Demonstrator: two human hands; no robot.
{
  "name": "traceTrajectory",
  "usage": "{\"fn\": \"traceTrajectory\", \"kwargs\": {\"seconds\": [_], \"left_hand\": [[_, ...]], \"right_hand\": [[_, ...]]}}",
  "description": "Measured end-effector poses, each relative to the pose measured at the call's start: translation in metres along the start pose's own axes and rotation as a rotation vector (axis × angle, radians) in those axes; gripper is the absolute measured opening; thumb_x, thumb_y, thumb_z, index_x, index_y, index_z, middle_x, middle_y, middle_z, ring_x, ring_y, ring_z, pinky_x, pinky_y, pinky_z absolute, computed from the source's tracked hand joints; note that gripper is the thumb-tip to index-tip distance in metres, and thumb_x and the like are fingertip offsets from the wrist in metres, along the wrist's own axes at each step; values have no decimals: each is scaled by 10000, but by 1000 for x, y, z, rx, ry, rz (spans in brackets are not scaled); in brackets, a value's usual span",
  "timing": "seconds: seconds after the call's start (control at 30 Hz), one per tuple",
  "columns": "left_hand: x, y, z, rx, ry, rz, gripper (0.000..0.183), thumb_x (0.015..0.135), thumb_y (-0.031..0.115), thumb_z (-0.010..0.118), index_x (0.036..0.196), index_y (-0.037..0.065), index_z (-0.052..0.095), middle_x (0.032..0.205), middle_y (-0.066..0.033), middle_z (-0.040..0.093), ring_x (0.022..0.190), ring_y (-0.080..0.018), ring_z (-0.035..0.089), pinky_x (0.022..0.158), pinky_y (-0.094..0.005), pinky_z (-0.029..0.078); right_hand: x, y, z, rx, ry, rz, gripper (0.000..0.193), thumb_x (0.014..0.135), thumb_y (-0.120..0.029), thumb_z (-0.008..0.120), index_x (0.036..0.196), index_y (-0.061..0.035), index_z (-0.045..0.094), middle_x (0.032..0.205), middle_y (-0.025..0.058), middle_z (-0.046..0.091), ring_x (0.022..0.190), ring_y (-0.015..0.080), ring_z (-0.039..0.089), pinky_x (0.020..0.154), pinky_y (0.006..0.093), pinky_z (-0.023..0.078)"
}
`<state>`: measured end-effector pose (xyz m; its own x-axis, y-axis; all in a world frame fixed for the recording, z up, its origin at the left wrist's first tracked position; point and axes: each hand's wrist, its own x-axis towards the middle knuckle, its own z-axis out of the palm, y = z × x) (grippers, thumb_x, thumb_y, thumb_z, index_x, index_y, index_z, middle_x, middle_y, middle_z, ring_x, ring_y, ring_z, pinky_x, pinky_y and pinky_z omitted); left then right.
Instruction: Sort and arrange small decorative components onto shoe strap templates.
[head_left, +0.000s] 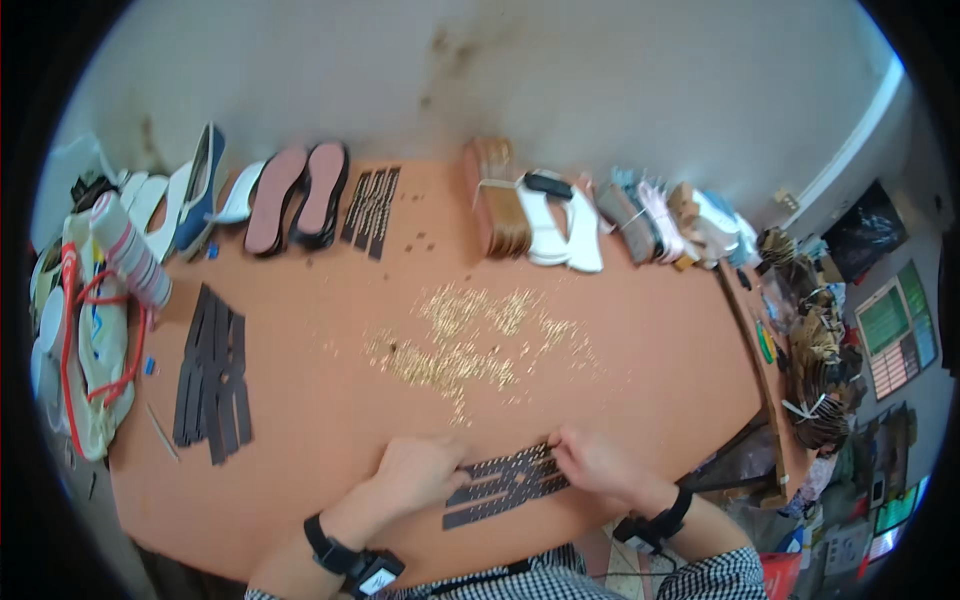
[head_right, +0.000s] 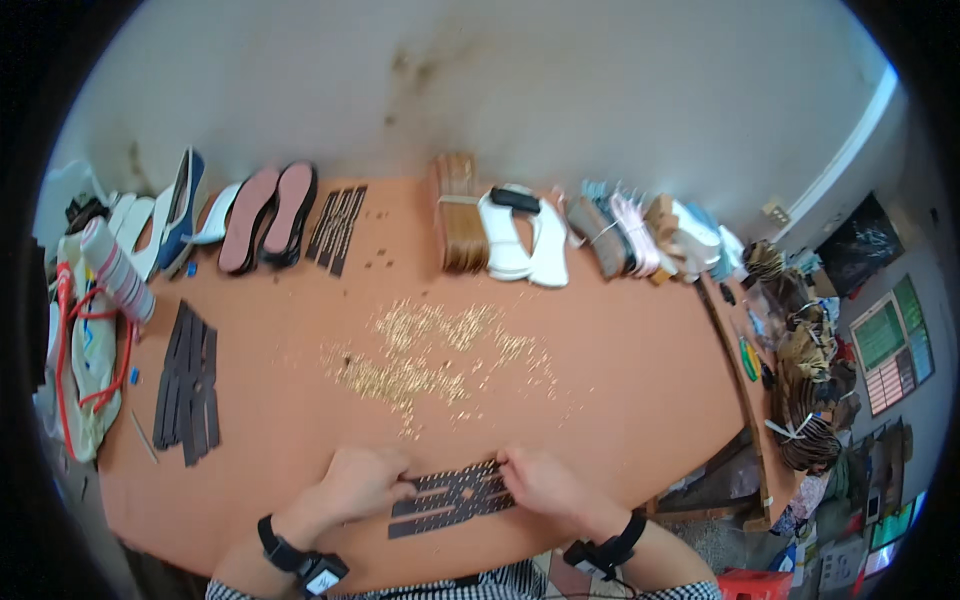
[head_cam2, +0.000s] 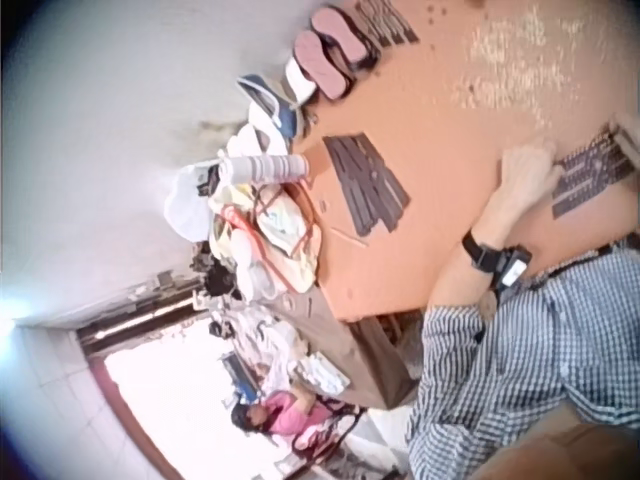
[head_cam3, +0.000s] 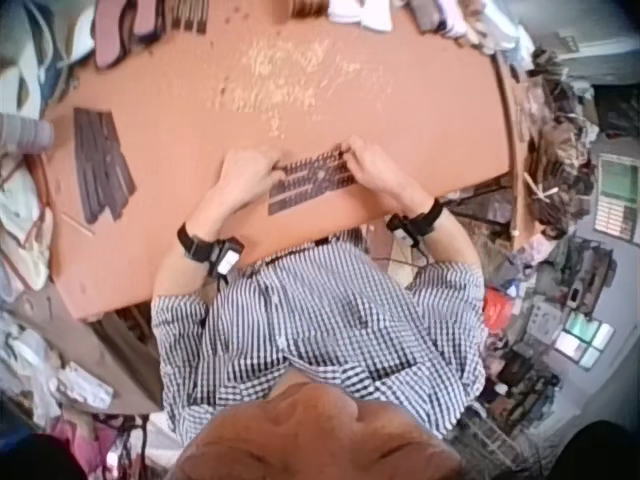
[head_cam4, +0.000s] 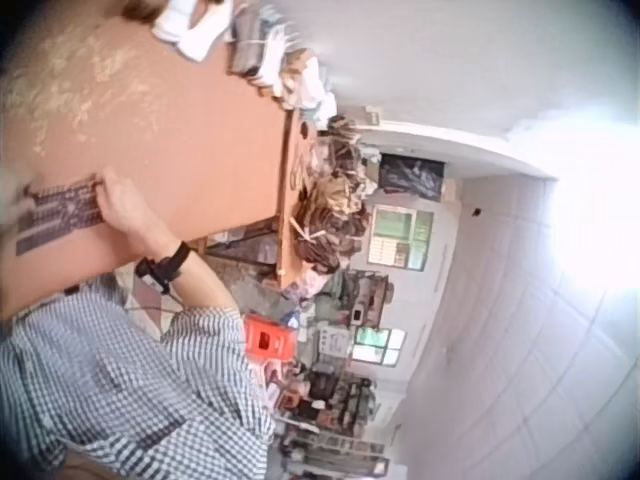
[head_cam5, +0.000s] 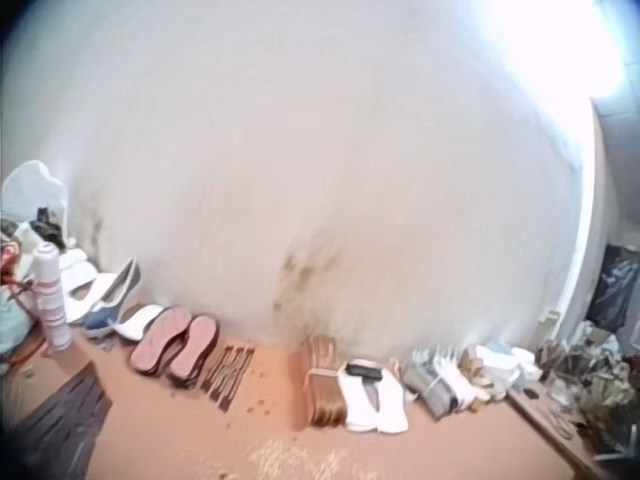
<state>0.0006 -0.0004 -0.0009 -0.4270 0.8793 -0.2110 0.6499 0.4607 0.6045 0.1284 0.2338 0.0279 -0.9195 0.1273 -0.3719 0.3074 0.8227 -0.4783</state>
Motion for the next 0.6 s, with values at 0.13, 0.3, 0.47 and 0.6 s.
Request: {"fn": "traceTrajectory", "kwargs": {"seconds": [0.13,0.3,0.47,0.6], "left_hand": [[0,0,0,6,12,-4,251,790,358,658,866,119,638,858,-76,656,810,-288,634,659,-412,485],[2,-2,3,31,32,-5,263,798,373,654,867,121,629,842,-60,651,796,-279,636,653,-405,485],[3,1,0,49,6,-4,260,803,371,646,870,121,625,853,-53,652,797,-272,639,653,-403,487],[1,2,-2,25,-8,-21,242,810,348,630,867,113,617,871,-59,651,809,-278,638,661,-418,489]], "right_hand": [[1,22,4,150,219,-46,164,881,-135,544,994,-18,568,806,193,651,751,361,646,670,424,515],[45,77,-17,-47,476,64,167,873,-152,598,959,-11,628,770,146,662,658,254,656,592,348,508],[97,110,-51,145,614,64,181,868,-166,595,916,1,647,735,157,653,684,241,653,619,349,501],[115,99,-57,41,515,193,224,871,-209,567,911,-5,650,796,202,653,759,361,644,678,421,506]]}}
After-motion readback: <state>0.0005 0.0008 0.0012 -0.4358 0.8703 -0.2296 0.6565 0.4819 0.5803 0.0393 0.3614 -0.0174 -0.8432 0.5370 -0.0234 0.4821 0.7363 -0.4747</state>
